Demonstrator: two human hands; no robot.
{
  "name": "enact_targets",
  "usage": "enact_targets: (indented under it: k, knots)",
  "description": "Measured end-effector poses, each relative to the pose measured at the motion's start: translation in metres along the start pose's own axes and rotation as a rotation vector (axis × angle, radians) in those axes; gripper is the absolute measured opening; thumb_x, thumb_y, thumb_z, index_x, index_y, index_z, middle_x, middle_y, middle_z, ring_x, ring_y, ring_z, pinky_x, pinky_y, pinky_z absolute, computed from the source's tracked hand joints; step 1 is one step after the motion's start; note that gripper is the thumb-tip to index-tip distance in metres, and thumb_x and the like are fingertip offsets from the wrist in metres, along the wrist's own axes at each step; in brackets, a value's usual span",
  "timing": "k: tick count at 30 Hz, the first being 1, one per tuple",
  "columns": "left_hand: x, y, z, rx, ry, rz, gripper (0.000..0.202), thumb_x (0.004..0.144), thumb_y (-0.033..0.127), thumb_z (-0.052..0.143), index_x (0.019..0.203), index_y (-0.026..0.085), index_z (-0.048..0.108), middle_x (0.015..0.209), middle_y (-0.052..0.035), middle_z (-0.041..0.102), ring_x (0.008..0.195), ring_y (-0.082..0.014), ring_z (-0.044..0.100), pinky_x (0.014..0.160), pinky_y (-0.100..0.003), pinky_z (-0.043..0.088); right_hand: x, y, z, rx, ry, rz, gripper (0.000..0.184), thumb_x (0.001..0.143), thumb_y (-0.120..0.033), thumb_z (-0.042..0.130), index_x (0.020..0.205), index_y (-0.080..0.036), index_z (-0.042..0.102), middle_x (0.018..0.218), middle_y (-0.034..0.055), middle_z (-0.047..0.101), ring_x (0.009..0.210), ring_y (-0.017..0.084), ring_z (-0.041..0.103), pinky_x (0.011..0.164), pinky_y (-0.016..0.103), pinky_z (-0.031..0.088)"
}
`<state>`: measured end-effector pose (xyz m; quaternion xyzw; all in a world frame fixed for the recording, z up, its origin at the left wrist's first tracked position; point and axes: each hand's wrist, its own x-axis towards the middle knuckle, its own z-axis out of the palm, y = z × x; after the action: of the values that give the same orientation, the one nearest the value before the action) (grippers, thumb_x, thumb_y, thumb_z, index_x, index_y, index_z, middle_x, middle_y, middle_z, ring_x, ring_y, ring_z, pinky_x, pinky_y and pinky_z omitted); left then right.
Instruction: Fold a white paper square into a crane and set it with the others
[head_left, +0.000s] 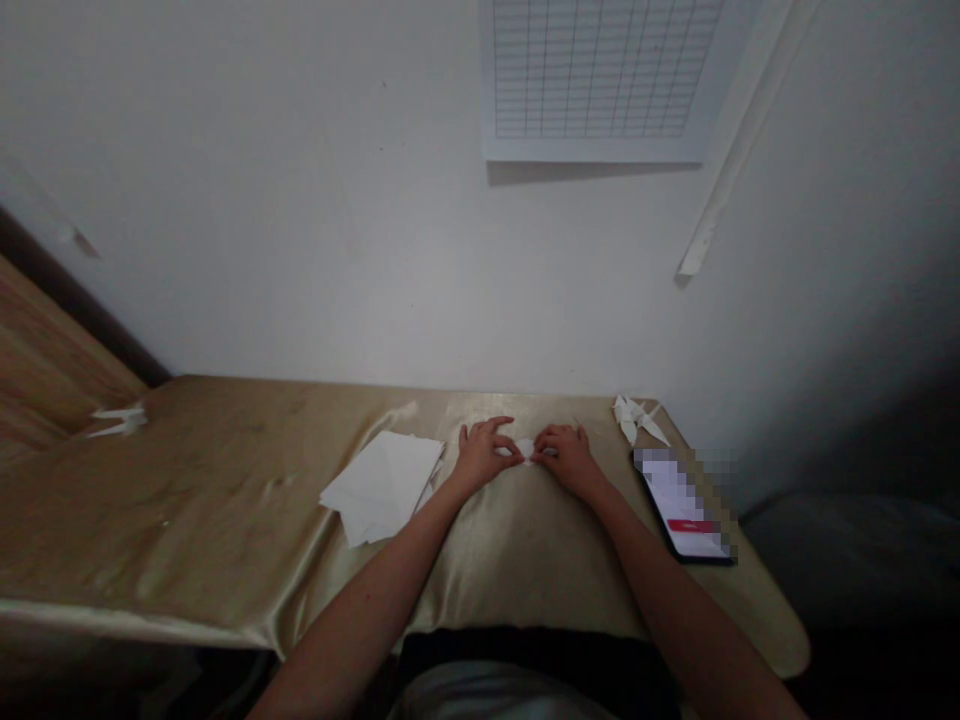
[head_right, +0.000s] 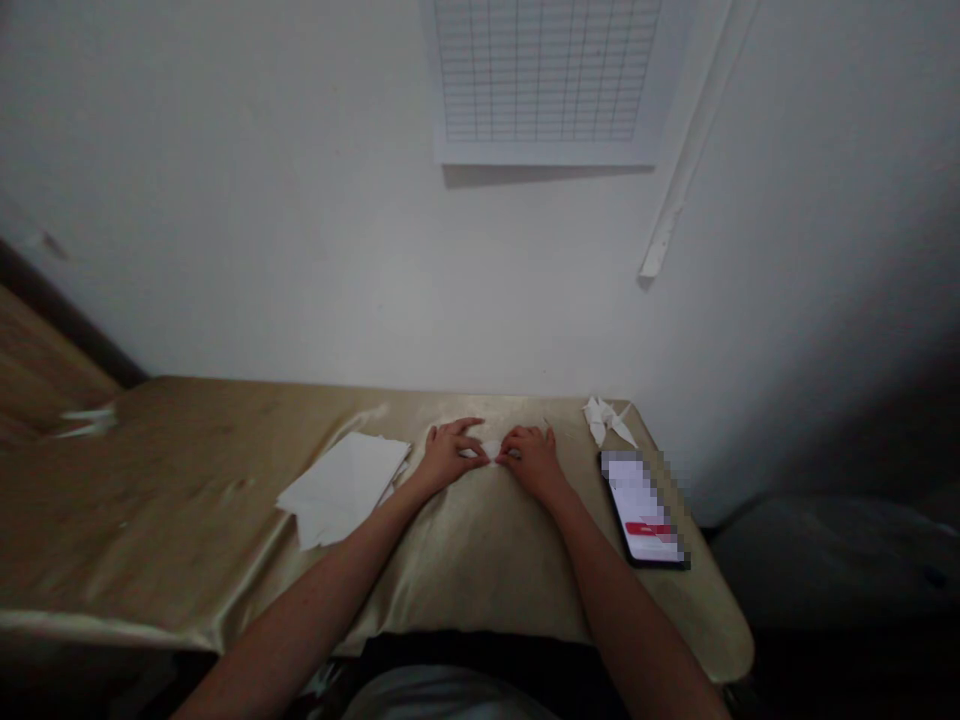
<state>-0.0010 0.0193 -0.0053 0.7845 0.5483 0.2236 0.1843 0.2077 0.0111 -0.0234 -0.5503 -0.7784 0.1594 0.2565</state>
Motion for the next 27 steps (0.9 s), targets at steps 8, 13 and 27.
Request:
enact_targets:
  k: [8,13,27]
  knots:
    - [0.000,-0.003,0.005,0.019,0.024,0.015,0.006,0.082,0.040,0.078,0.084,0.035,0.080,0.153,0.0054,0.052,0.140,-0.0313,0.044,0.119,-0.069,0.014,0.000,0.000,0.004,-0.031,0.003,0.024,0.013,0.093,-0.030,0.060,0.090,-0.026,0.072,0.113,0.0014,0.069,0.117,0.024,0.054,0.114,0.060,0.015]
    - [0.001,0.000,0.004,0.032,0.028,-0.006,0.006,0.083,0.038,0.076,0.082,0.034,0.080,0.153,0.0058,0.051,0.141,-0.0313,0.042,0.119,-0.067,0.013,0.001,-0.003,0.006,-0.078,0.007,0.046,0.014,0.093,-0.030,0.059,0.090,-0.025,0.072,0.114,0.0030,0.067,0.117,0.025,0.054,0.113,0.059,0.019]
    - [0.002,0.003,0.010,0.031,0.084,-0.027,0.002,0.077,0.034,0.081,0.079,0.033,0.080,0.157,0.0056,0.045,0.141,-0.0342,0.040,0.119,-0.068,0.015,0.001,-0.008,0.013,-0.087,0.057,0.113,0.010,0.089,-0.030,0.063,0.086,-0.022,0.068,0.110,0.0049,0.067,0.116,0.026,0.054,0.114,0.061,0.019]
